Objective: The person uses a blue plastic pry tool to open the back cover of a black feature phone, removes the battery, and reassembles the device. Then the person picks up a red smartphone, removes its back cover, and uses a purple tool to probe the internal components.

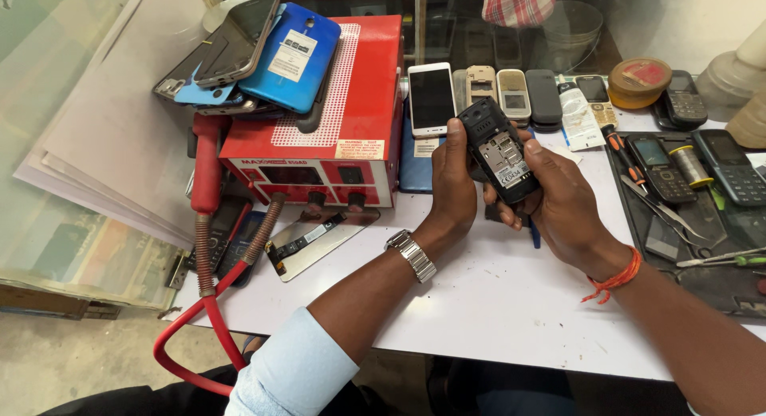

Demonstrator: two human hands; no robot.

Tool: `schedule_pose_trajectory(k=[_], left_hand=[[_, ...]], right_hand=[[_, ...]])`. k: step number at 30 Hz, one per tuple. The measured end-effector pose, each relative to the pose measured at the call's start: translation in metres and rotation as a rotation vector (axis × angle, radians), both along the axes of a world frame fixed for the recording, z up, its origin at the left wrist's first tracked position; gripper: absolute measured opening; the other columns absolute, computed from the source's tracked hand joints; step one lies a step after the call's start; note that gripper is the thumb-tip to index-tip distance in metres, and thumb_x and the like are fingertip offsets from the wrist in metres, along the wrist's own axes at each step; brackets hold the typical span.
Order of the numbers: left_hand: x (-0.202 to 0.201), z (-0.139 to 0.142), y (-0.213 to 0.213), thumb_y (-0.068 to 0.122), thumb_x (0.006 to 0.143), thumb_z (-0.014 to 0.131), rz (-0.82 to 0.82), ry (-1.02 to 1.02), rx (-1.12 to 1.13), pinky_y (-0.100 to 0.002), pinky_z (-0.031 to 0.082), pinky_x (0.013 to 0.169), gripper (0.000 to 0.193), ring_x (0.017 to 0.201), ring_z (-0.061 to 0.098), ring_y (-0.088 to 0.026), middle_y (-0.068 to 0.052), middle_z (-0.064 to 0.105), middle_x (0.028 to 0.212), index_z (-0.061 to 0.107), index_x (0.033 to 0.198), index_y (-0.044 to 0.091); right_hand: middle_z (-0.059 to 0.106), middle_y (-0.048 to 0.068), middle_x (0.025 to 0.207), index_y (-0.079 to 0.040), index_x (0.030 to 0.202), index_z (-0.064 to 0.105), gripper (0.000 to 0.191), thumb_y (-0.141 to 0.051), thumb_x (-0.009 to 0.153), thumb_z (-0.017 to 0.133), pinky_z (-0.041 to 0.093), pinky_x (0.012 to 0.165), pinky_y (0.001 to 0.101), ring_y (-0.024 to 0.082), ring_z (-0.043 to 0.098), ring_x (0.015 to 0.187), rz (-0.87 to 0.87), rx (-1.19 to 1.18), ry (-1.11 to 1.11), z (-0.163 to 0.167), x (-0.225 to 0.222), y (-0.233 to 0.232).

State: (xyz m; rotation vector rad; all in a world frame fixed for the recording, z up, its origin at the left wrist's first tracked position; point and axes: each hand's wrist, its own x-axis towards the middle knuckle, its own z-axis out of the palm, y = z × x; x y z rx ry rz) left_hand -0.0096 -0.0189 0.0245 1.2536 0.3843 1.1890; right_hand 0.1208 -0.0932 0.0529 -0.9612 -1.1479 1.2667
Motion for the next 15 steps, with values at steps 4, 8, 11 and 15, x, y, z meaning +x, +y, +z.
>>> schedule_pose_trajectory(k=[4, 8, 11, 15], left_hand=[[0.0, -0.003, 0.001, 0.056, 0.111, 0.017, 0.013, -0.006, 0.024, -0.02, 0.048, 0.052, 0.076, 0.063, 0.06, -0.006, -0.013, 0.075, 0.108, 0.065, 0.12, -0.003], [0.004, -0.006, -0.005, 0.053, 0.113, 0.02, 0.072, 0.014, 0.087, -0.021, 0.046, 0.05, 0.071, 0.06, 0.056, -0.006, -0.011, 0.072, 0.098, 0.061, 0.123, -0.004], [0.01, -0.008, -0.01, 0.053, 0.113, 0.019, 0.055, 0.077, 0.085, -0.021, 0.041, 0.039, 0.071, 0.047, 0.047, -0.006, -0.005, 0.056, 0.072, 0.06, 0.127, -0.003], [0.009, -0.012, -0.013, 0.055, 0.106, 0.021, -0.088, 0.037, -0.062, -0.026, 0.052, 0.038, 0.07, 0.042, 0.055, -0.011, 0.0, 0.044, 0.061, 0.055, 0.128, -0.002]], right_hand=[[0.067, 0.012, 0.085, -0.004, 0.143, 0.046, 0.051, -0.041, 0.111, 0.03, 0.049, 0.05, 0.026, 0.014, 0.059, 0.058, 0.009, -0.014, 0.048, 0.0, 0.001, -0.001], [0.067, 0.011, 0.084, -0.004, 0.139, 0.049, 0.051, -0.043, 0.113, 0.028, 0.049, 0.052, 0.0263, 0.014, 0.059, 0.058, 0.052, -0.019, 0.13, 0.0, 0.003, 0.0], [0.065, 0.009, 0.083, -0.005, 0.136, 0.052, 0.049, -0.043, 0.114, 0.03, 0.049, 0.053, 0.0271, 0.014, 0.058, 0.059, 0.03, -0.022, 0.163, -0.002, 0.005, 0.001], [0.066, 0.01, 0.083, -0.003, 0.128, 0.056, 0.051, -0.044, 0.115, 0.029, 0.049, 0.054, 0.0277, 0.015, 0.058, 0.059, 0.029, -0.029, 0.179, -0.005, 0.01, 0.001]])
